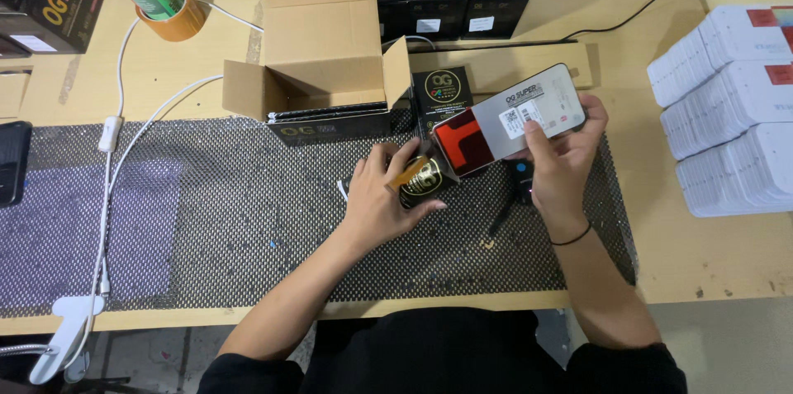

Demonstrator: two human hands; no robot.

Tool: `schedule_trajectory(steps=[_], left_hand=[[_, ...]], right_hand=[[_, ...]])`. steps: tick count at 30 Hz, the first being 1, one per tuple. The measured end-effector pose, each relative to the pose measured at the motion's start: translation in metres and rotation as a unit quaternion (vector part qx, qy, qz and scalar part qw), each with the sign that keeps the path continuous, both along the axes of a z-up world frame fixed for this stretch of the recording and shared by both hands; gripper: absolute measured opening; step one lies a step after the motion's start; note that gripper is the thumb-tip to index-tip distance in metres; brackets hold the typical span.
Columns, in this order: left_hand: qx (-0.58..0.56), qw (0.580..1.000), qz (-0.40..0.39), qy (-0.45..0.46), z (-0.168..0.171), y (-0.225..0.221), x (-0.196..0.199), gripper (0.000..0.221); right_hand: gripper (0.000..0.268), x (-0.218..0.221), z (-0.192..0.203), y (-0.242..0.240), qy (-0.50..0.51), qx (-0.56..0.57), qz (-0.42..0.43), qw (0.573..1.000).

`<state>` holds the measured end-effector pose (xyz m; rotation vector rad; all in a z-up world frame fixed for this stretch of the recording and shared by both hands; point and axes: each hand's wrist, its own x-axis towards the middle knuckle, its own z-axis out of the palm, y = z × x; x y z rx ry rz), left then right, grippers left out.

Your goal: The person removes a stack of phone screens from a cardboard box, takes a single screen out of its plastic sleeve, and shines a flashlight onto the screen surface by hand.

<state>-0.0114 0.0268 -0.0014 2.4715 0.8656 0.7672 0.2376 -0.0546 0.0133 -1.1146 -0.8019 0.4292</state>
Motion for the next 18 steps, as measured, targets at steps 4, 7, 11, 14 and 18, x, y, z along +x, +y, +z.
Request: schedule_trajectory(steps=[4,7,11,14,18], left_hand=[[0.088,0.994,0.044,-0.046,0.000,-0.003,0.000,0.119],[0.129,0.988,0.061,-0.062,-0.002,-0.005,0.001,0.122],[0.152,0.984,0.075,-0.058,-0.005,-0.009,0.004,0.118],[0.159,0.982,0.084,-0.061,-0.007,-0.009,0.005,0.115],[0.165,0.978,0.104,-0.069,-0.008,-0.008,0.004,0.110]], right_hand=[[0.066,-0.011,0.006,-0.001,-0.005,-0.006,0.024,1.000],[0.064,-0.006,-0.013,0.004,-0.005,-0.013,0.036,0.999],[0.052,-0.027,-0.001,0.003,0.005,-0.052,0.057,0.997],[0.052,-0.042,-0.004,0.003,0.050,-0.069,0.109,0.990],[0.052,-0.048,-0.034,-0.002,0.016,-0.106,0.193,0.975]])
